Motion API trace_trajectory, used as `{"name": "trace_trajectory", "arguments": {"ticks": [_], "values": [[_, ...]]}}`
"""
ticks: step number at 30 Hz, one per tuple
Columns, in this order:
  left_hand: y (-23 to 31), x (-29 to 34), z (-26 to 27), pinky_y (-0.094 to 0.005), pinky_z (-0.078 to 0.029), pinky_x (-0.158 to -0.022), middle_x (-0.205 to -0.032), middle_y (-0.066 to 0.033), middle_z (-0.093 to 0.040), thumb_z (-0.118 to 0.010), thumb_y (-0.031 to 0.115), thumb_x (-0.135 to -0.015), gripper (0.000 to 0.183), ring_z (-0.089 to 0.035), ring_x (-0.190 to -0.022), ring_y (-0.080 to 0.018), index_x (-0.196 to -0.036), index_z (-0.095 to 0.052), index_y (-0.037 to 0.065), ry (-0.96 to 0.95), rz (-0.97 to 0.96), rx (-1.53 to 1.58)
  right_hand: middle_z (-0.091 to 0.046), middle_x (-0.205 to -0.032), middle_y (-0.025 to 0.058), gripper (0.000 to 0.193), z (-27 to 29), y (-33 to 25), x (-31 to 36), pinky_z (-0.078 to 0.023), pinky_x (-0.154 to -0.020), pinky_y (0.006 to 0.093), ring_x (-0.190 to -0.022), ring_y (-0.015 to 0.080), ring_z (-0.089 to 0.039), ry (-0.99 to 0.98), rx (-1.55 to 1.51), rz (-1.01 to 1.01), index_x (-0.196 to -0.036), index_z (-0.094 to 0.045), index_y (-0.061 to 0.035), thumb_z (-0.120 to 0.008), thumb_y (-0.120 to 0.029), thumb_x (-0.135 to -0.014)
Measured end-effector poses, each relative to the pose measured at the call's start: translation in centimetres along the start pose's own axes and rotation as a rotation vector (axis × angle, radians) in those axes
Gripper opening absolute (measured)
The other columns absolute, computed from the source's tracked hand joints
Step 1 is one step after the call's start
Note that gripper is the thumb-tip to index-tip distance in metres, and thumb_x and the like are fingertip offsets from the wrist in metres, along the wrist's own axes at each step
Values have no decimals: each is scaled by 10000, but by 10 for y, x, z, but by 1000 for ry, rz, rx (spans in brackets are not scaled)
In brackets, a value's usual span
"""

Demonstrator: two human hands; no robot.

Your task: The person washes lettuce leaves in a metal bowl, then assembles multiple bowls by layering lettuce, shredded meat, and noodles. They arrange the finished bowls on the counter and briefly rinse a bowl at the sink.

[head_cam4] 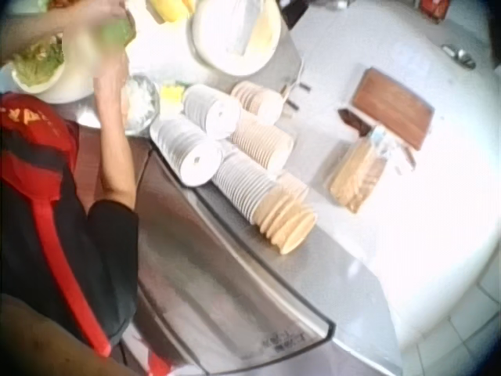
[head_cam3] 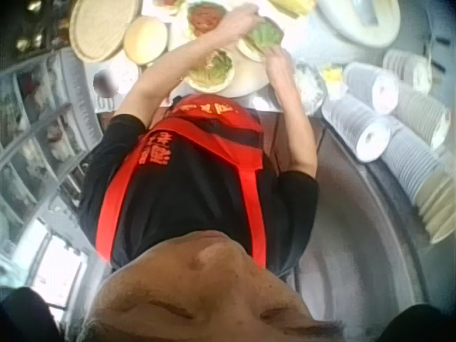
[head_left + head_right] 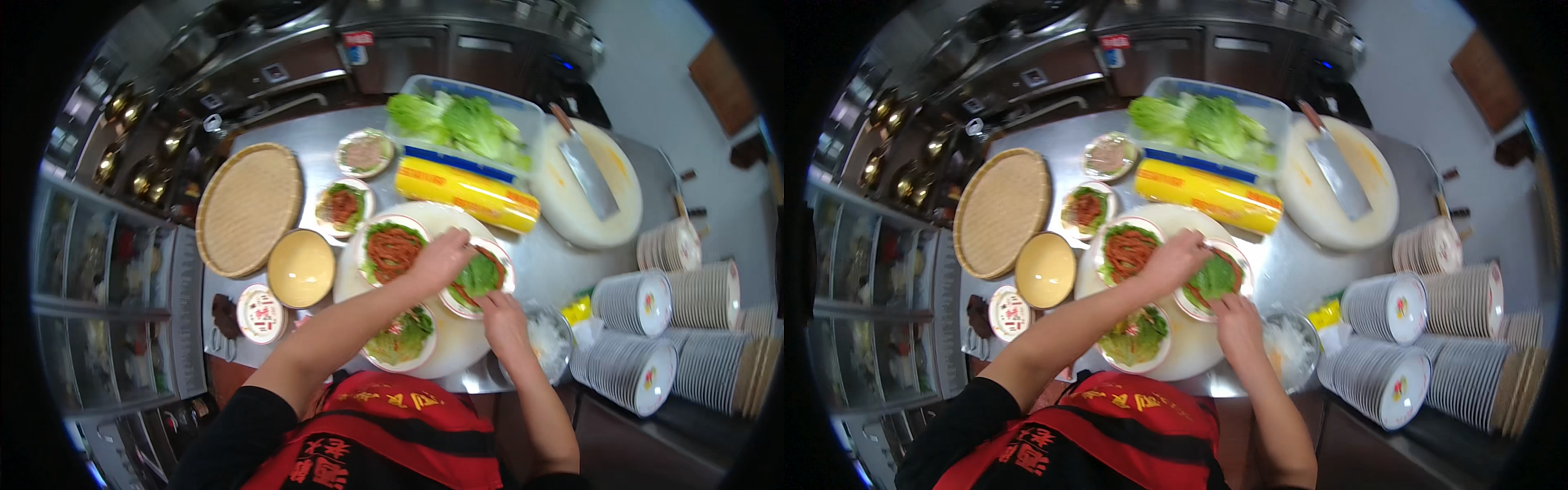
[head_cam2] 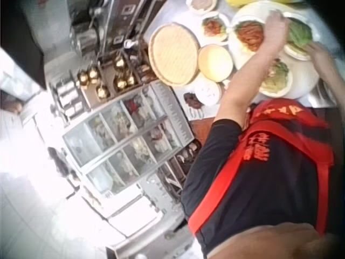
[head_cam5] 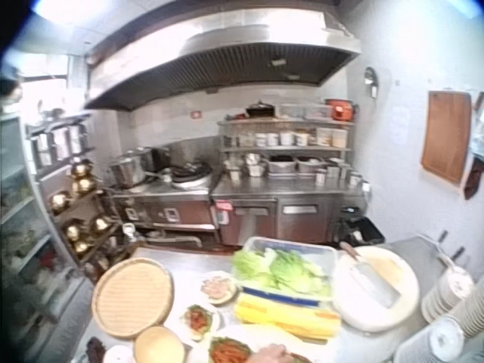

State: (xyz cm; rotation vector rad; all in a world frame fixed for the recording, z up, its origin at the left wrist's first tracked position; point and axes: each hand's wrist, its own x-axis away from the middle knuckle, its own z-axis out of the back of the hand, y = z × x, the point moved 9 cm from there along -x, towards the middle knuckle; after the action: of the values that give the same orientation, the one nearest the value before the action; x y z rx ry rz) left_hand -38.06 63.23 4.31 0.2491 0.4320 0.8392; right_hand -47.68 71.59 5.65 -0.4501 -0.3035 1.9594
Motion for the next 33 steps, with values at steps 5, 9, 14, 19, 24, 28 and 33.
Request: {"name": "trace_trajectory", "arguments": {"ticks": [5,9,14,19,24,28,33], "values": [[-21,-2,50,-382,-484,-824,-1026,-117,-565,-682,101,-778,203,-562,-961,-307,-979,-660,87,153,144,286,-614,-990,149,269,31,4,-4,-493,-800,413,-898,344,-598,127,-125,-147,-1028,-639,-39,-583,20,-771],[-167,57,87,-404,-489,-778,-926,-143,-594,-672,132,-753,135,-590,-904,-316,-873,-672,72,270,622,160,-601,-983,189,238,46,-9,-12,-481,-804,404,-922,368,-591,84,-297,-226,-1035,-623,-21,-557,43,-815],[-281,113,77,-421,-496,-736,-827,-169,-624,-668,168,-725,119,-621,-858,-319,-765,-684,57,124,1010,-21,-608,-952,186,220,34,-6,-8,-488,-778,401,-885,370,-603,31,-328,-237,-1010,-629,-18,-562,44,-810],[-274,99,47,-418,-520,-764,-969,-169,-607,-680,164,-754,142,-623,-929,-316,-847,-685,57,-72,982,-99,-609,-934,185,226,27,-14,-15,-497,-740,413,-854,381,-608,22,-347,-237,-1002,-634,-22,-551,45,-804],[-278,99,33,-429,-530,-770,-1047,-187,-587,-581,103,-825,138,-617,-962,-333,-899,-673,31,-51,996,-250,-598,-921,192,234,22,-18,-13,-496,-723,420,-836,390,-602,13,-335,-229,-995,-637,-21,-535,54,-798],[-282,105,39,-438,-519,-761,-1018,-211,-615,-571,110,-811,174,-638,-908,-346,-883,-680,-6,-38,1031,-192,-596,-920,195,217,28,-18,-13,-493,-716,425,-825,391,-599,25,-348,-256,-988,-634,-16,-536,49,-804],[-304,112,65,-394,-522,-712,-851,-181,-670,-667,205,-753,212,-659,-767,-293,-866,-708,29,22,1018,77,-596,-922,197,178,32,-17,-16,-492,-720,424,-836,391,-601,28,-344,-262,-976,-634,-15,-541,25,-829]]}}
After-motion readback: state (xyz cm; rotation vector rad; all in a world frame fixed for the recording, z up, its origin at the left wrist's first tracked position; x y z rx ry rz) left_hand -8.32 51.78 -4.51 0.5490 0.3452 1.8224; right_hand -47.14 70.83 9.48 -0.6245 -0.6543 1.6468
